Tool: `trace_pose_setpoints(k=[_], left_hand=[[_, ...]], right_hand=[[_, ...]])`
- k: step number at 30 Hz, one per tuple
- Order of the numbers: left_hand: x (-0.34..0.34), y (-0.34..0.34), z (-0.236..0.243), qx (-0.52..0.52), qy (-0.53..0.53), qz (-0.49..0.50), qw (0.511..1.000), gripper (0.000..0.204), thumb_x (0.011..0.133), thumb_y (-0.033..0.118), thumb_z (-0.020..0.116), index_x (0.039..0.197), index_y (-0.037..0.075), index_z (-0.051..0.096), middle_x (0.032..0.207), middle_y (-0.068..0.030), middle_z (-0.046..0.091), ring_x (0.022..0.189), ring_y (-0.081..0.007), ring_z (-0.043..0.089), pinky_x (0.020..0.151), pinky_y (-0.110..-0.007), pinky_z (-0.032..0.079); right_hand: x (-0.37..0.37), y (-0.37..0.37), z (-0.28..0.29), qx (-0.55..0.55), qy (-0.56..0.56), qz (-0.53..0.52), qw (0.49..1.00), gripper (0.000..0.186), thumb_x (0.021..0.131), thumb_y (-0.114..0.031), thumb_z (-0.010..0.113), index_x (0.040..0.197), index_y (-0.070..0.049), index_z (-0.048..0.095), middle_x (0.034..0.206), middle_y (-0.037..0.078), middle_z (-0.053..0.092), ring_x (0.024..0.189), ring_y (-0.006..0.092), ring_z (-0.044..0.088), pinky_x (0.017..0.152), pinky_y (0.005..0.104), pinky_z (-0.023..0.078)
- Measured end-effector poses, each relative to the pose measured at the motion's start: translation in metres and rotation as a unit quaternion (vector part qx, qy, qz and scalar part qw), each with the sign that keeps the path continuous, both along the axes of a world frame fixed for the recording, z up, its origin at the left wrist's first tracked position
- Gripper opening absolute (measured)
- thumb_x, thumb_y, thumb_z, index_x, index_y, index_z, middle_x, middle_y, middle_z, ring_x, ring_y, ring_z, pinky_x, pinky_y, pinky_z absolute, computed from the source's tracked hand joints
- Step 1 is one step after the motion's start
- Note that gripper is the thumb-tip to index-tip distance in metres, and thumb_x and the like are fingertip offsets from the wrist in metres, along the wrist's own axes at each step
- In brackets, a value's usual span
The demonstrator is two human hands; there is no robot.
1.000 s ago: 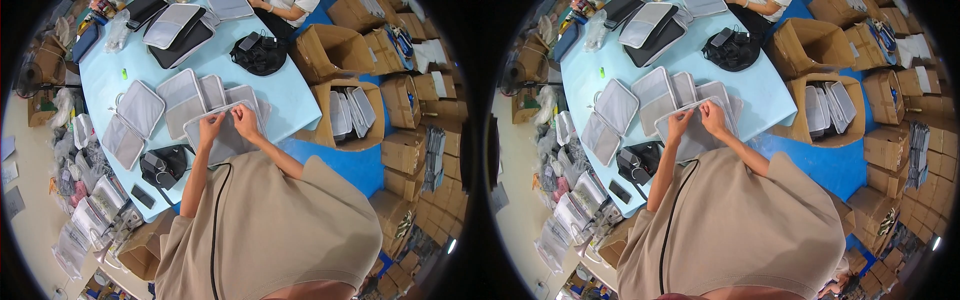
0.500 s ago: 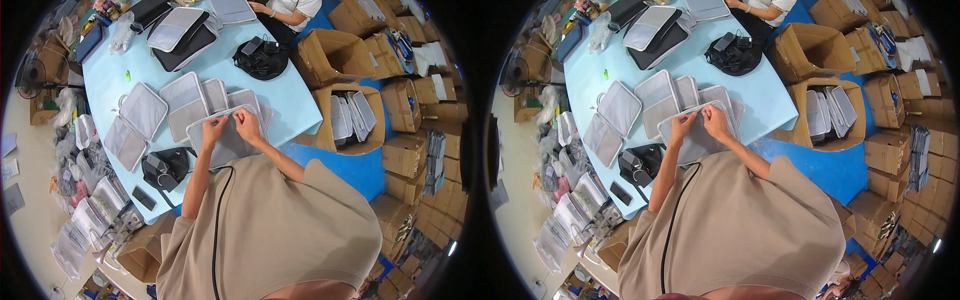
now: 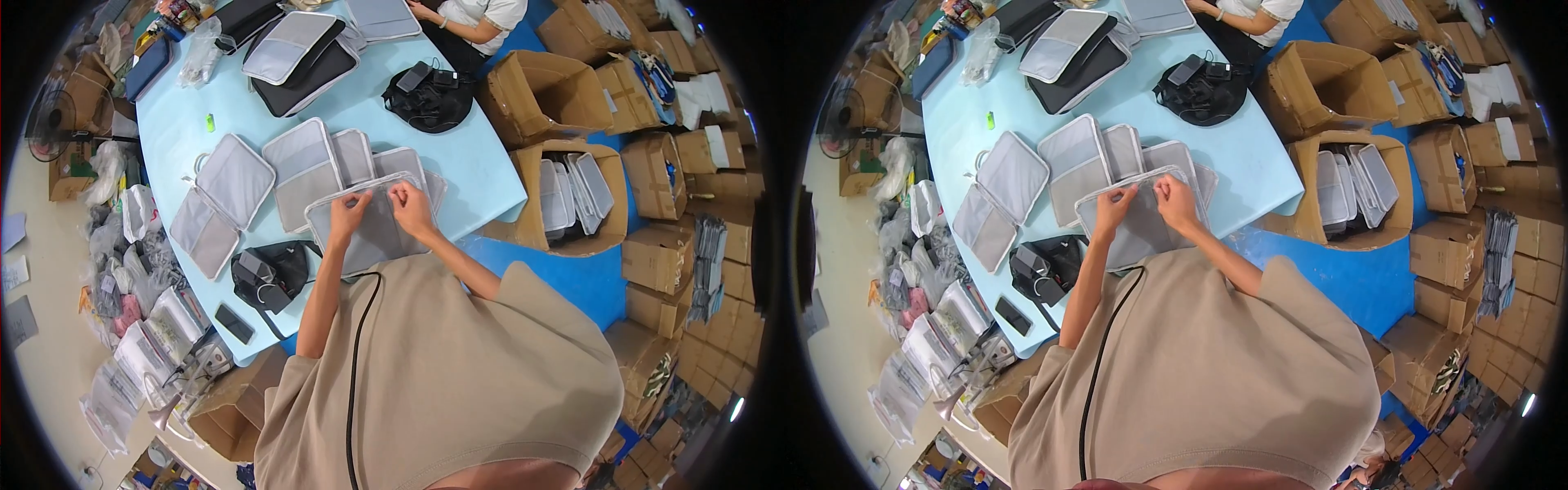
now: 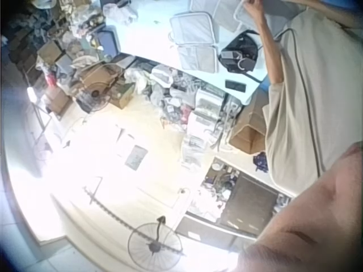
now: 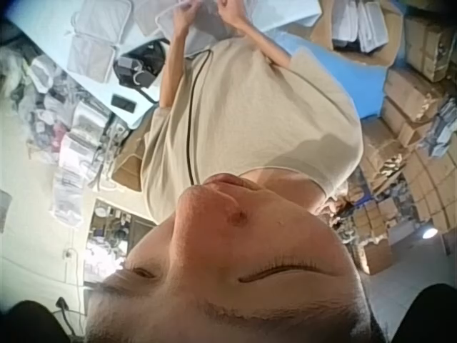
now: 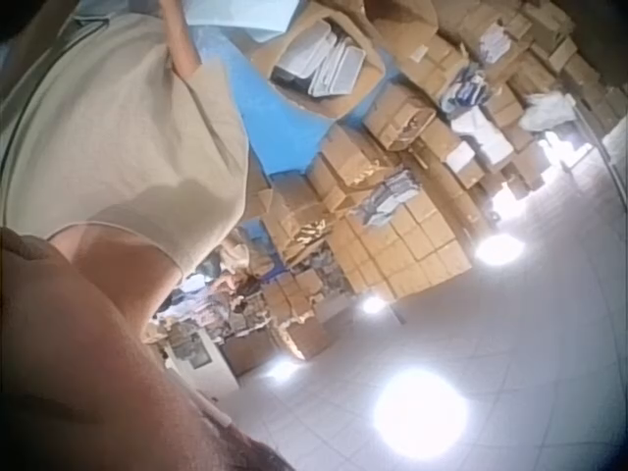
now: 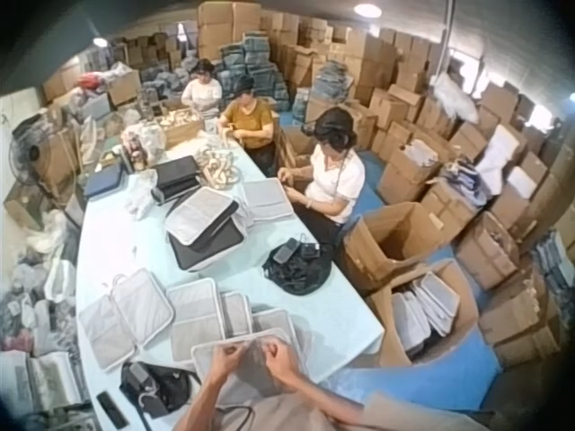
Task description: Inspecting and trimming loose threads from fabric storage cases at a workbench in a production facility.
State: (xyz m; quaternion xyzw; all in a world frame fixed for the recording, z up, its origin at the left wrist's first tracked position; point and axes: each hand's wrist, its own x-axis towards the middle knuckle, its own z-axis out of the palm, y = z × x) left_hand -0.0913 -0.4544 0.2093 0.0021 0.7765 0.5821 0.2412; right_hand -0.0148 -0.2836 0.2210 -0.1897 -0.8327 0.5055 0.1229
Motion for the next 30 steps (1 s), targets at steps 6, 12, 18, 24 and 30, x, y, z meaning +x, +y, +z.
trace_pose_setpoints(k=[6,12,18,24,30], left_hand=[[0.005,-0.06,0.002,0.023,-0.051,0.165,0.985,0.042,0.099,0.049,0.071,0.103,0.007,0.077,0.061,0.0106,0.043,0.051,-0.0023,0.036,0.047,-0.023,0.023],[0.031,-0.125,-0.033,-0.048,0.051,0.21,0.975,0.04,0.097,0.041,0.076,0.105,0.002,0.076,0.064,0.0091,0.047,0.053,-0.0027,0.039,0.048,-0.023,0.027],[0.054,-0.134,-0.058,-0.021,-0.036,0.244,0.969,0.034,0.093,0.037,0.081,0.096,0.003,0.073,0.063,0.0063,0.05,0.049,-0.0044,0.041,0.045,-0.025,0.029],[0.029,-0.118,0.027,0.041,-0.103,0.239,0.965,0.035,0.095,0.033,0.078,0.075,0.012,0.058,0.06,0.0077,0.043,0.048,-0.0043,0.035,0.045,-0.026,0.024],[0.013,-0.132,0.098,0.21,-0.097,0.214,0.949,0.037,0.101,0.024,0.07,0.072,0.018,0.048,0.061,0.0121,0.033,0.049,-0.0018,0.026,0.046,-0.025,0.018]], right_hand=[[0.057,0.064,-0.013,0.019,-0.006,-0.09,0.996,0.009,0.093,-0.005,0.071,0.096,-0.003,0.063,0.074,0.007,0.06,0.066,0.0151,0.059,0.065,0.0306,0.052],[0.106,0.106,-0.067,-0.028,-0.198,-0.078,0.977,0.021,0.094,-0.021,0.073,0.1,-0.004,0.062,0.086,0.016,0.074,0.081,0.0245,0.074,0.069,0.0383,0.056],[0.091,0.057,-0.04,-0.018,-0.182,0.071,0.981,0.028,0.096,-0.026,0.071,0.089,-0.001,0.06,0.079,0.015,0.07,0.072,0.0297,0.067,0.067,0.0426,0.051],[0.062,0.059,0.018,0.04,-0.097,-0.01,0.994,0.034,0.097,-0.029,0.07,0.084,-0.001,0.057,0.07,0.015,0.061,0.066,0.0331,0.06,0.064,0.0437,0.047],[0.01,0.079,0.073,-0.011,-0.048,0.003,0.999,0.031,0.098,-0.026,0.067,0.082,0.001,0.063,0.068,0.01,0.064,0.063,0.0203,0.058,0.062,0.0368,0.046]])
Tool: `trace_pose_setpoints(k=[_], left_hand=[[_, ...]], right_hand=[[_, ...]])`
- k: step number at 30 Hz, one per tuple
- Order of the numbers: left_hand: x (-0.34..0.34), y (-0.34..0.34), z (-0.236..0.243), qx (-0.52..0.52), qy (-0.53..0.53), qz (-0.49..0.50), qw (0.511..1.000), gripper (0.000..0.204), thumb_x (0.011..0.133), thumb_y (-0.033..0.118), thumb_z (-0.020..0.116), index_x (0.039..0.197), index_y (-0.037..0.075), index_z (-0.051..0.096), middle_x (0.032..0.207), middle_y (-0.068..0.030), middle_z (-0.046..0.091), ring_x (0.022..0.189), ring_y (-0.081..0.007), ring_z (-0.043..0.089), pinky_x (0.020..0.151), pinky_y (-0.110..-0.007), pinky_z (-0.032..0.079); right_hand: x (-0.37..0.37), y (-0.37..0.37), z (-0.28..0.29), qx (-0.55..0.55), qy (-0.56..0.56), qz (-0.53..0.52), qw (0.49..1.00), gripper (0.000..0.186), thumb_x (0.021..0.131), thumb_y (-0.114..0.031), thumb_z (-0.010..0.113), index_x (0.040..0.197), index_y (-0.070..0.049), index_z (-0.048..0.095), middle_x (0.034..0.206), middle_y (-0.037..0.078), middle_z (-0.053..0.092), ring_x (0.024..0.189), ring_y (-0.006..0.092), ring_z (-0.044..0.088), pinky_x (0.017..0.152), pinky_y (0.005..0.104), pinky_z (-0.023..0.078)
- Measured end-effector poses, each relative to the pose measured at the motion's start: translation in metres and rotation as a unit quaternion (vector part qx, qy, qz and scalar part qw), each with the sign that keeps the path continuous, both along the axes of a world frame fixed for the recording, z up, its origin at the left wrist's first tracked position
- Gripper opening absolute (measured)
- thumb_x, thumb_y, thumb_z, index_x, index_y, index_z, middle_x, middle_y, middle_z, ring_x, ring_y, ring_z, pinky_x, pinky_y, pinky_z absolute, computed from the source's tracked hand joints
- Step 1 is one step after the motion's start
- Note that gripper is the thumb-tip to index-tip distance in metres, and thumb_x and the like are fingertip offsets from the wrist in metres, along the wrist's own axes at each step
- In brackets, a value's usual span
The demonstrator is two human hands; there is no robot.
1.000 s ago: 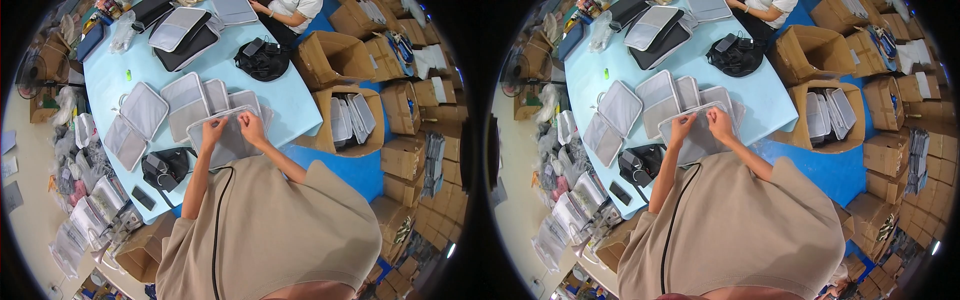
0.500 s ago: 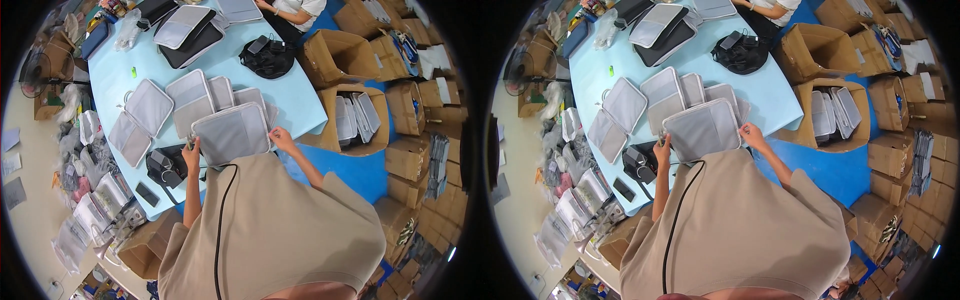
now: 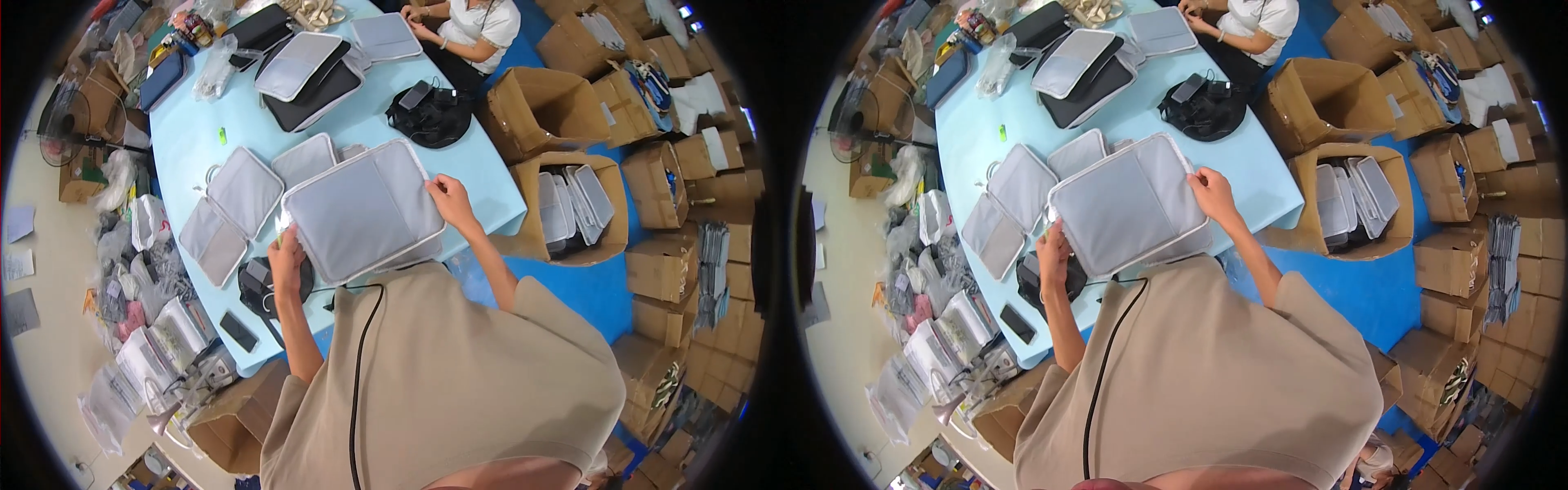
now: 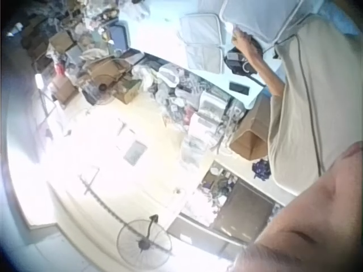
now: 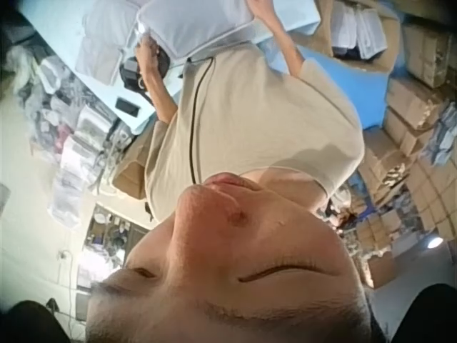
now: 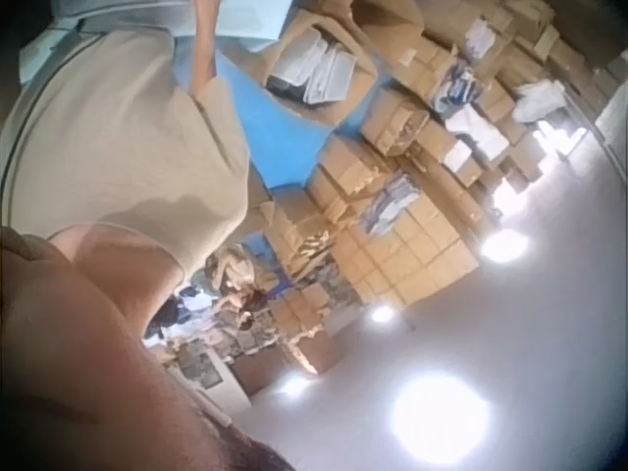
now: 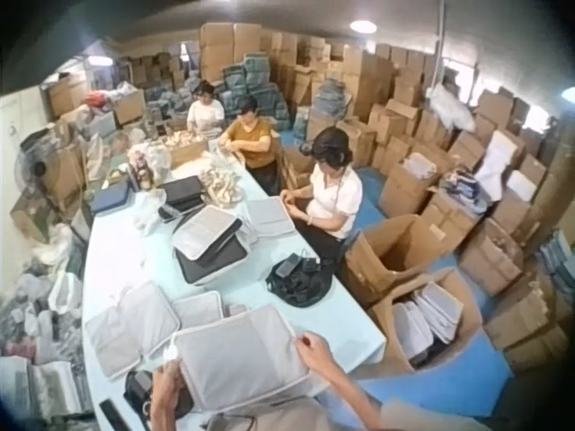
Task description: Inspecting and trimming loose threads from fabric storage cases at a workbench in a production facility.
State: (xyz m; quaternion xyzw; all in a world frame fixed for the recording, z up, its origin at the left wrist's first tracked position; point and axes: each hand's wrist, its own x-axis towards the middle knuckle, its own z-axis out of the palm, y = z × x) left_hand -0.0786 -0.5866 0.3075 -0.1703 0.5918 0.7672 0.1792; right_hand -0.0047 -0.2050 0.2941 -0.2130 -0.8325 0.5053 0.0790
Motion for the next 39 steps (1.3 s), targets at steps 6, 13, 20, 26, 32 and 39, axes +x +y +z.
trace_pose_setpoints(k=[6,13,20,26,32,39], left_hand=[[-0.007,-0.007,0.033,0.229,-0.085,0.044,0.969,0.032,0.108,0.027,0.06,0.079,0.017,0.051,0.055,0.0114,0.031,0.042,-0.002,0.023,0.038,-0.024,0.017],[0.003,-0.022,0.015,0.246,-0.095,0.027,0.964,0.021,0.105,0.029,0.064,0.106,0.008,0.067,0.068,0.0049,0.059,0.052,-0.005,0.047,0.045,-0.023,0.038],[0.018,-0.026,-0.026,0.369,-0.153,0.109,0.91,0.041,0.099,0.022,0.066,0.132,-0.002,0.061,0.123,-0.0189,0.071,0.112,-0.0341,0.07,0.097,-0.048,0.06],[0.032,-0.031,-0.048,0.339,-0.169,0.17,0.91,0.041,0.099,0.021,0.064,0.132,-0.002,0.06,0.123,-0.0183,0.071,0.109,-0.0357,0.071,0.096,-0.048,0.061],[0.041,0.002,-0.002,0.337,-0.189,0.179,0.905,0.031,0.095,0.02,0.071,0.119,0.001,0.067,0.109,-0.0126,0.076,0.095,-0.0275,0.076,0.081,-0.04,0.067],[0.049,0.016,-0.002,0.326,-0.181,0.184,0.91,0.022,0.097,0.02,0.07,0.112,0.004,0.069,0.099,-0.0073,0.077,0.086,-0.0232,0.077,0.076,-0.034,0.067]], right_hand=[[-0.034,0.01,0.06,-0.262,-0.027,0.066,0.962,0.026,0.099,-0.021,0.064,0.079,-0.006,0.069,0.074,-0.006,0.062,0.069,0.0039,0.054,0.065,0.0232,0.043],[-0.034,0.001,0.072,-0.418,-0.033,0.065,0.906,0.02,0.1,-0.023,0.065,0.089,-0.007,0.072,0.083,-0.003,0.069,0.074,0.0061,0.062,0.066,0.0234,0.048],[-0.031,-0.019,0.053,-0.52,-0.008,0.02,0.854,0.024,0.104,-0.024,0.061,0.111,-0.003,0.071,0.099,0.002,0.071,0.083,0.0104,0.066,0.075,0.0279,0.058],[-0.037,-0.028,0.033,-0.568,0.02,-0.034,0.822,0.032,0.108,-0.024,0.053,0.127,-0.001,0.064,0.117,0.009,0.068,0.105,0.0198,0.068,0.094,0.0347,0.061],[-0.04,-0.03,0.041,-0.604,0.017,-0.06,0.795,0.031,0.109,-0.027,0.053,0.131,-0.007,0.06,0.121,0.009,0.065,0.11,0.0229,0.066,0.096,0.0389,0.061],[-0.037,-0.046,0.07,-0.545,0.053,0.024,0.837,0.047,0.106,-0.045,0.054,0.139,-0.012,0.056,0.131,0.008,0.063,0.117,0.0235,0.065,0.096,0.039,0.058]])
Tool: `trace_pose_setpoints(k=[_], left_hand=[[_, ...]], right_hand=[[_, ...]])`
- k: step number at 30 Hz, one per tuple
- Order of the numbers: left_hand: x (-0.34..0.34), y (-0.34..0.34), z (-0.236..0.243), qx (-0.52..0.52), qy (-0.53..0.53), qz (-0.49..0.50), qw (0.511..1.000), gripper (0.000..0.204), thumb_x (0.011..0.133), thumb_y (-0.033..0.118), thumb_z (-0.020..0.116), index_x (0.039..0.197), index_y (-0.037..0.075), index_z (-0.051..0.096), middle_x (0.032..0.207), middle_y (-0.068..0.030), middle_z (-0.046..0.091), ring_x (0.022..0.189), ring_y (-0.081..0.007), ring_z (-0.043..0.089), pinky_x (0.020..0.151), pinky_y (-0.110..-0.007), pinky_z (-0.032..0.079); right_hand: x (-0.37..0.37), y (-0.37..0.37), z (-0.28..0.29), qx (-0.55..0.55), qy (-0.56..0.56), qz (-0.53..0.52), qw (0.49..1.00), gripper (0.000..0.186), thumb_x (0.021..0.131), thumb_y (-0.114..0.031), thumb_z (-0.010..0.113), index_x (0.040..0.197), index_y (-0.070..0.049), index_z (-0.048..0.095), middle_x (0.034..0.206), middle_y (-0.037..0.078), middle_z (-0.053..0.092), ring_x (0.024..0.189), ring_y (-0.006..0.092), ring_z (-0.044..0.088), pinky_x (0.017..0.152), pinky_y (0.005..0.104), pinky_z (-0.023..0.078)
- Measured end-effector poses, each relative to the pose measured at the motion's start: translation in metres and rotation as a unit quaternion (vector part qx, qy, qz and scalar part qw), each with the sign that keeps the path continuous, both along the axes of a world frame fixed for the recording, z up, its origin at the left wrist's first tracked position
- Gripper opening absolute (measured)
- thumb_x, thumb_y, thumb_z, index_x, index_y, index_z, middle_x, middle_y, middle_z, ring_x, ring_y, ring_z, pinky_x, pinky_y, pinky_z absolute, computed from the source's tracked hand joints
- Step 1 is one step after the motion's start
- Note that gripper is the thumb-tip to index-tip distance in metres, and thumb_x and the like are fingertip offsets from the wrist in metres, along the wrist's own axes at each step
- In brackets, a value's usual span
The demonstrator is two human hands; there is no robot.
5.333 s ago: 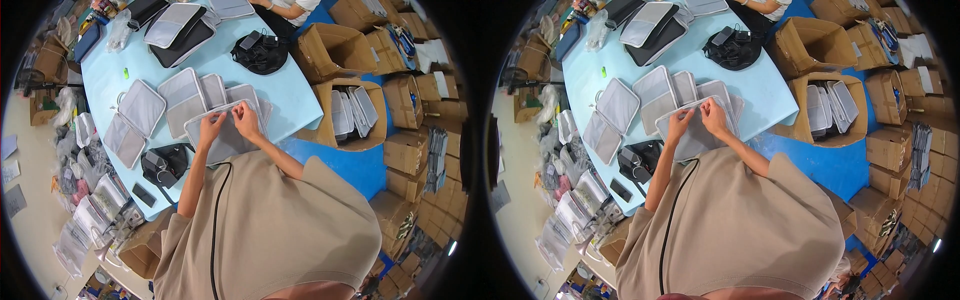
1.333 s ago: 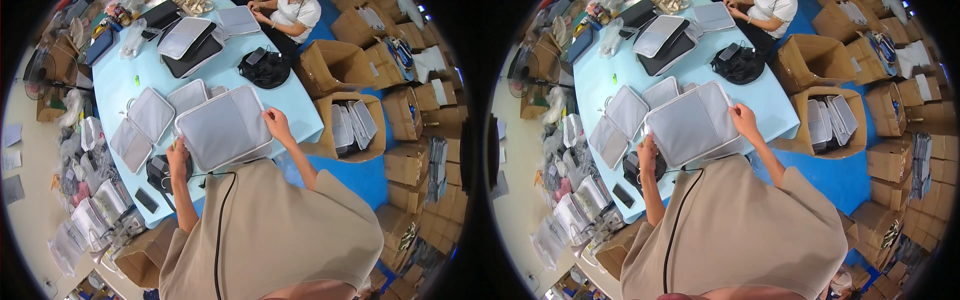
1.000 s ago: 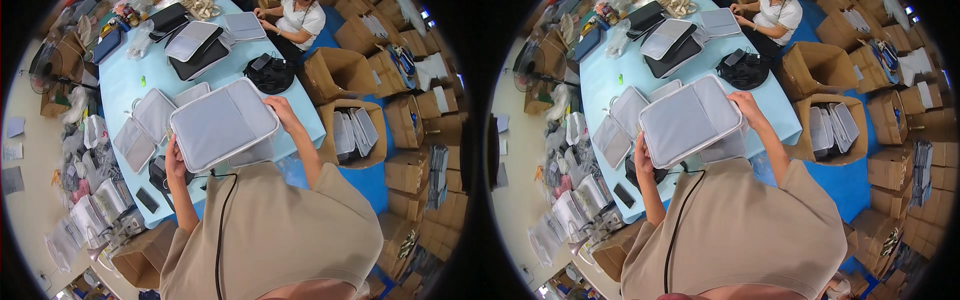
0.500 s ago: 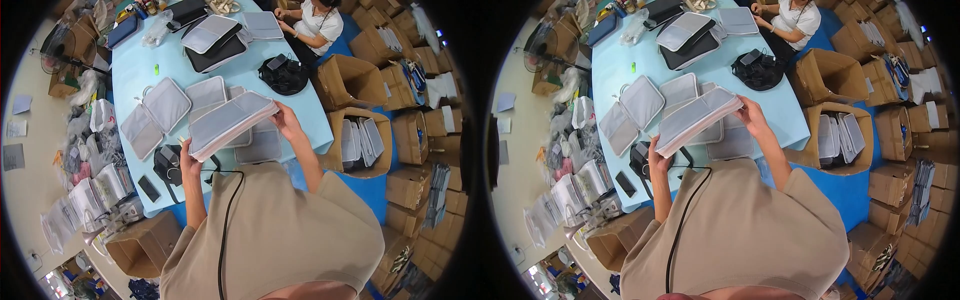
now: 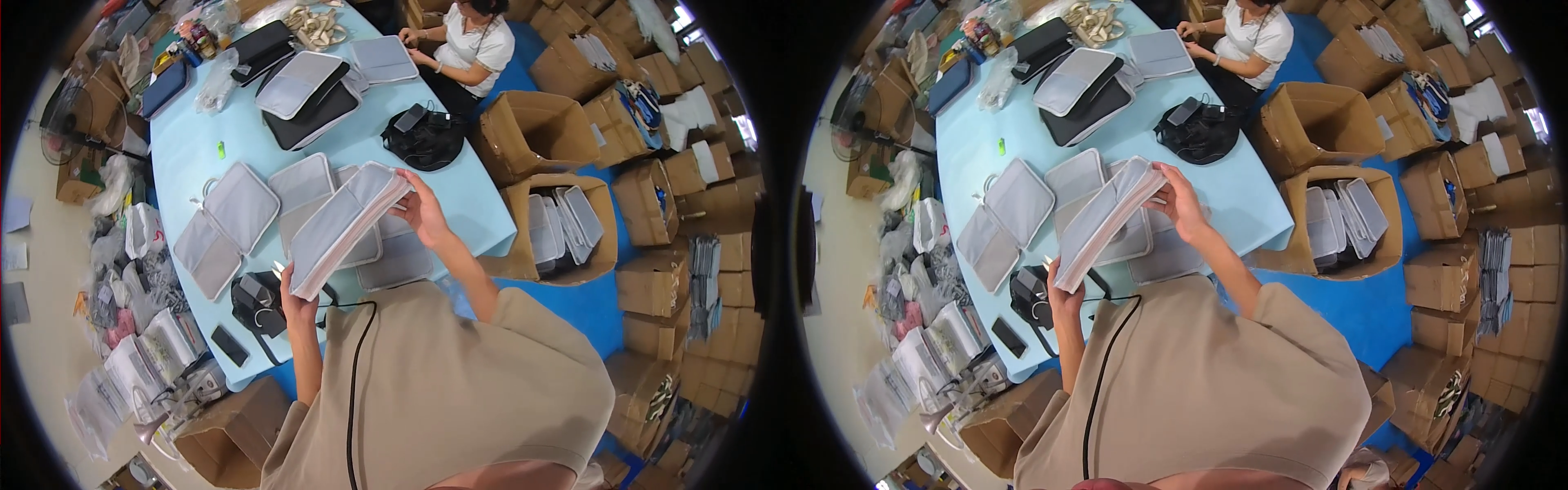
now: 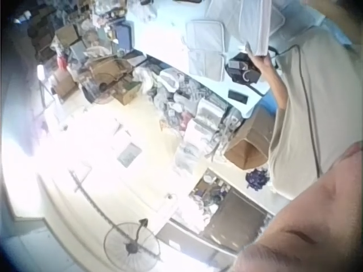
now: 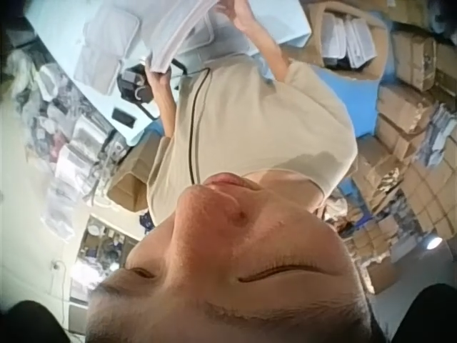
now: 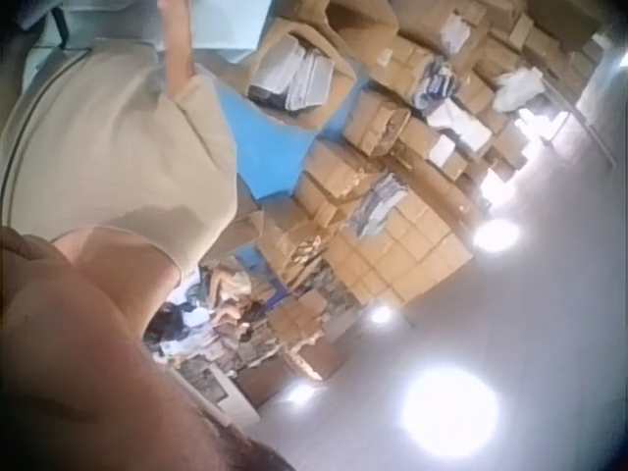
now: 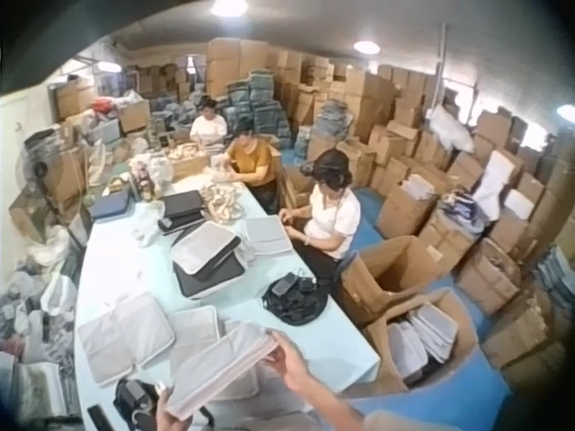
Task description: Inspecting and trimming loose threads from fabric storage cases at a workbench in a production facility.
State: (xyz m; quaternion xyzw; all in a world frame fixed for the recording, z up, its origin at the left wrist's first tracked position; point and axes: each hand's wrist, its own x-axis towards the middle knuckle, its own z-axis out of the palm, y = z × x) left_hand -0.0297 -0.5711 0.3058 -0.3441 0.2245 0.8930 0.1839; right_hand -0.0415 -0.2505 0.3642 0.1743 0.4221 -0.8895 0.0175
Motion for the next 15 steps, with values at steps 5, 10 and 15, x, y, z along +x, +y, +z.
trace_pose_setpoints(k=[5,10,15], left_hand=[[0.011,0.004,-0.015,-0.07,0.052,-0.049,0.995,0.036,0.098,0.026,0.066,0.127,0.005,0.062,0.12,-0.0101,0.07,0.111,-0.0279,0.068,0.097,-0.044,0.057],[0.014,0.02,-0.011,-0.176,0.063,-0.026,0.982,0.012,0.095,0.015,0.072,0.1,0.01,0.063,0.084,0.0012,0.063,0.067,-0.01,0.058,0.058,-0.027,0.045],[0.018,0.051,0.025,-0.229,0.11,-0.085,0.963,0.027,0.094,0.01,0.076,0.083,0.018,0.053,0.064,0.0117,0.039,0.048,-0.0011,0.031,0.043,-0.023,0.019]], right_hand=[[0.001,-0.006,-0.011,0.006,-0.035,-0.01,0.999,0.081,0.099,-0.073,0.047,0.158,-0.02,0.031,0.14,0.01,0.058,0.122,0.0256,0.06,0.103,0.0489,0.049],[0.01,-0.012,-0.012,-0.105,-0.024,0.053,0.993,0.115,0.084,-0.097,0.032,0.163,-0.013,0.03,0.158,0.009,0.046,0.136,0.0264,0.05,0.112,0.0455,0.039],[0.025,-0.041,-0.02,0.015,-0.067,0.092,0.993,0.094,0.095,-0.069,0.061,0.159,-0.007,0.032,0.151,0.011,0.049,0.138,0.0267,0.049,0.115,0.0475,0.038]])
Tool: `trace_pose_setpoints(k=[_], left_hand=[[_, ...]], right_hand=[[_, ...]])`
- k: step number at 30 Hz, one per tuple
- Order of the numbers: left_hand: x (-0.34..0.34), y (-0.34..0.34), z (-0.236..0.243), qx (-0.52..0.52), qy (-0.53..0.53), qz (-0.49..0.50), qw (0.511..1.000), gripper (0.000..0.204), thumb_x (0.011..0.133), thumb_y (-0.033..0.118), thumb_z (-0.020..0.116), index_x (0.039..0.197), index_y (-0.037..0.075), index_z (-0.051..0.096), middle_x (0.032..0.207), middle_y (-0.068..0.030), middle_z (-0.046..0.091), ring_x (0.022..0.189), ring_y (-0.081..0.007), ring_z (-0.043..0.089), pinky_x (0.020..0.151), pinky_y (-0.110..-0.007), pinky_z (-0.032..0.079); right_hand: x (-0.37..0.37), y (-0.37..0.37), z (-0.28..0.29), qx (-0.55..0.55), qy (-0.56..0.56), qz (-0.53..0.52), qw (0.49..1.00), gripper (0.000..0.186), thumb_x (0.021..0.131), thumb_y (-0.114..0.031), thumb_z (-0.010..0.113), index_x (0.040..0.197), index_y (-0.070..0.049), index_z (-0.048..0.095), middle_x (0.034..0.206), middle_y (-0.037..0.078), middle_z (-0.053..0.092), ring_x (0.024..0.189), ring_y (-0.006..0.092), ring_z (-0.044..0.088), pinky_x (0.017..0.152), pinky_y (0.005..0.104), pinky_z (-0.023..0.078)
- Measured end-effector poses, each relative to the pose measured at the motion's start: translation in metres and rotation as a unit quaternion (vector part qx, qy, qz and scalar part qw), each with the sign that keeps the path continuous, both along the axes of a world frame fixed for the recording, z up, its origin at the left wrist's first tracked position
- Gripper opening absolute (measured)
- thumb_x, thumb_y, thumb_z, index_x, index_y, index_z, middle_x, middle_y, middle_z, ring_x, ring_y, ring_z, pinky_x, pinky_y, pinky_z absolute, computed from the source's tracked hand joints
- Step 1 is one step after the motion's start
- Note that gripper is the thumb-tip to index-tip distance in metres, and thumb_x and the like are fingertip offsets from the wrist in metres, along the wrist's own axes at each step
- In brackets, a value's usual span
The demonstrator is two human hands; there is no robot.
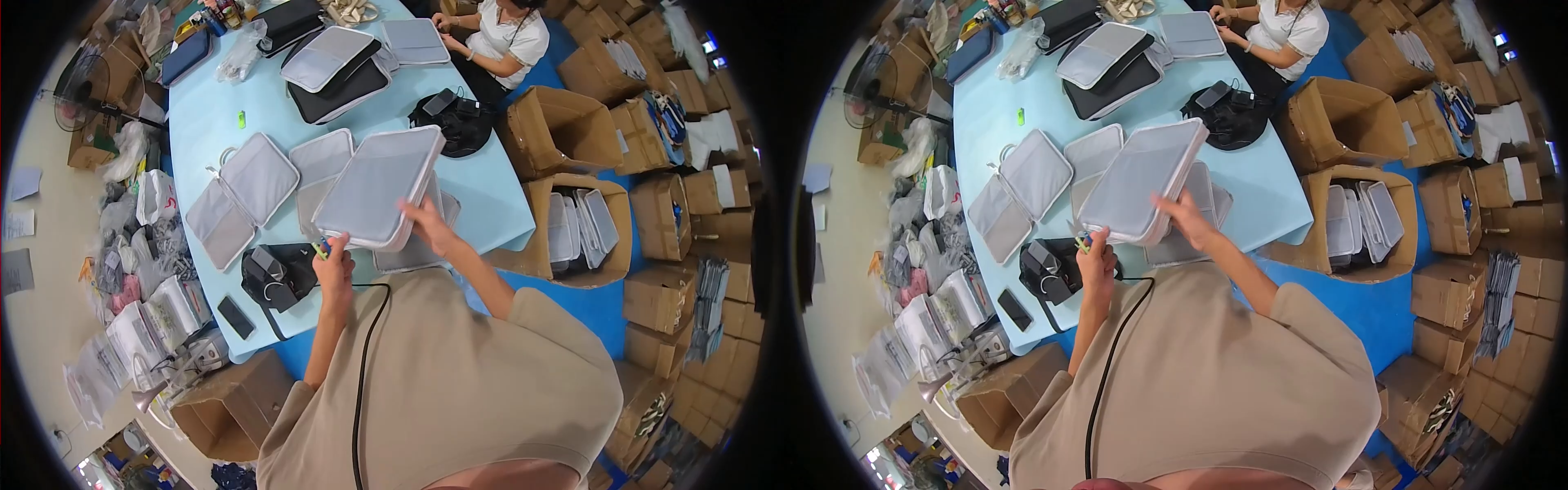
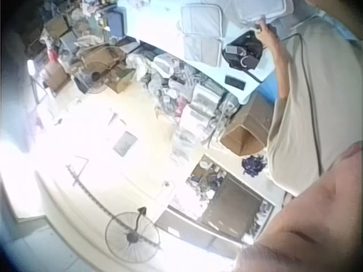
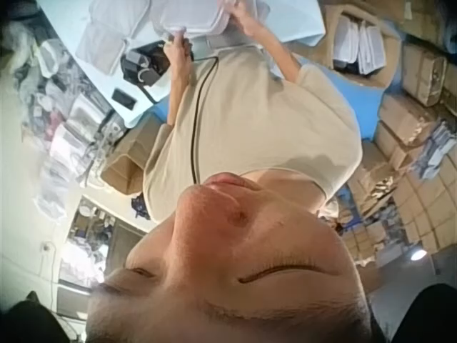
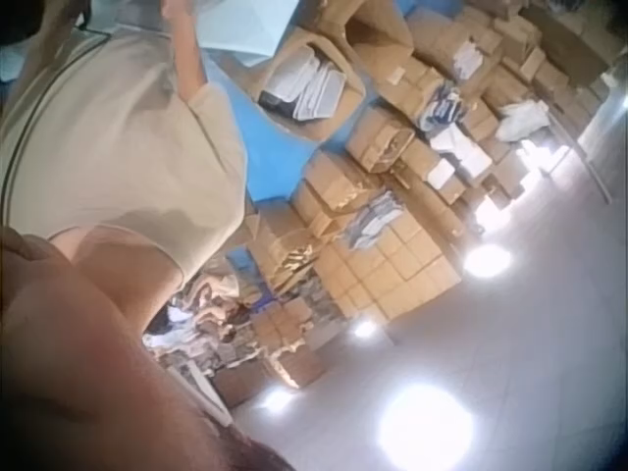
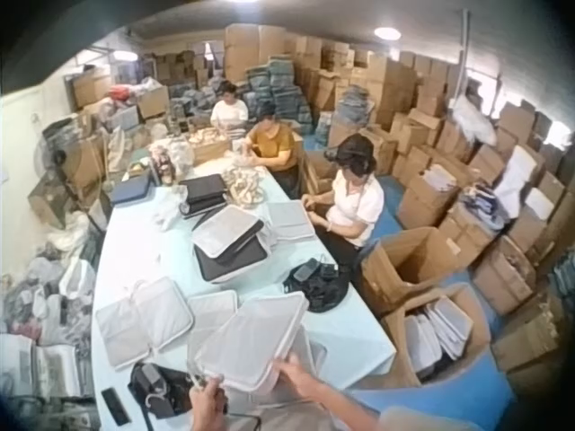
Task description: Inspecting and trimming loose threads from fabric storage cases at a workbench in a production facility.
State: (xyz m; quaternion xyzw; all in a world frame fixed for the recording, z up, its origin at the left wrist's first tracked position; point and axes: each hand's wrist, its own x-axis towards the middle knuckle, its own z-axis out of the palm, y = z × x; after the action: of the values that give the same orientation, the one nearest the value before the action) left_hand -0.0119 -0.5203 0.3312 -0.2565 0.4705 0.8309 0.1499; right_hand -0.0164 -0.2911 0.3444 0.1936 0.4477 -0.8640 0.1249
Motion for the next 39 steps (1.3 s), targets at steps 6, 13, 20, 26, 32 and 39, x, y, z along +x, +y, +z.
trace_pose_setpoints(k=[6,13,20,26,32,39], left_hand=[[0.007,0.014,0.016,-0.181,0.052,-0.062,0.98,0.023,0.092,0.023,0.083,0.086,0.009,0.066,0.065,0.0121,0.042,0.052,-0.0005,0.031,0.048,-0.023,0.022],[-0.024,-0.016,0.049,-0.421,0.316,-0.188,0.829,0.041,0.077,0.022,0.093,0.11,0.004,0.074,0.076,-0.0012,0.068,0.063,-0.0088,0.058,0.061,-0.023,0.049],[-0.037,0.003,0.039,-0.396,0.37,-0.303,0.784,0.039,0.079,0.021,0.093,0.105,-0.001,0.074,0.082,-0.0076,0.073,0.072,-0.0081,0.062,0.067,-0.027,0.054],[-0.037,0.024,0.029,-0.355,0.335,-0.272,0.829,0.027,0.086,0.022,0.087,0.086,-0.001,0.074,0.062,-0.001,0.059,0.057,-0.0066,0.046,0.052,-0.026,0.039],[-0.034,0.05,0.038,-0.251,0.292,-0.14,0.912,0.015,0.091,0.011,0.079,0.085,-0.001,0.072,0.066,0.0081,0.053,0.062,-0.0022,0.042,0.054,-0.022,0.034],[-0.043,0.059,0.042,-0.184,0.255,-0.064,0.947,0.017,0.093,0.011,0.08,0.085,0.0,0.07,0.072,0.008,0.054,0.066,-0.0016,0.043,0.058,-0.021,0.033]], right_hand=[[-0.014,0.006,0.01,0.066,-0.071,-0.005,0.995,0.065,0.087,-0.032,0.075,0.138,-0.002,0.046,0.122,0.009,0.059,0.11,0.018,0.062,0.093,0.0369,0.053],[-0.024,0.039,0.002,0.09,-0.083,0.012,0.992,0.059,0.085,-0.033,0.078,0.123,0.0,0.048,0.108,0.007,0.059,0.095,0.0161,0.063,0.084,0.0341,0.055],[-0.025,0.049,0.035,0.055,-0.05,0.073,0.995,0.055,0.095,-0.039,0.069,0.131,0.001,0.056,0.116,0.009,0.068,0.096,0.0163,0.071,0.081,0.0355,0.062],[-0.012,0.041,0.039,0.085,-0.051,0.035,0.995,0.068,0.1,-0.057,0.057,0.139,-0.002,0.052,0.121,0.014,0.067,0.1,0.021,0.072,0.078,0.041,0.065],[0.011,-0.023,0.03,0.318,0.183,-0.057,0.928,0.042,0.097,-0.037,0.075,0.104,-0.007,0.047,0.089,0.007,0.064,0.075,0.015,0.06,0.062,0.0323,0.053],[-0.004,-0.031,0.04,0.445,0.213,0.007,0.87,0.032,0.105,-0.024,0.06,0.086,0.002,0.055,0.067,0.017,0.057,0.059,0.0259,0.052,0.055,0.039,0.043]])
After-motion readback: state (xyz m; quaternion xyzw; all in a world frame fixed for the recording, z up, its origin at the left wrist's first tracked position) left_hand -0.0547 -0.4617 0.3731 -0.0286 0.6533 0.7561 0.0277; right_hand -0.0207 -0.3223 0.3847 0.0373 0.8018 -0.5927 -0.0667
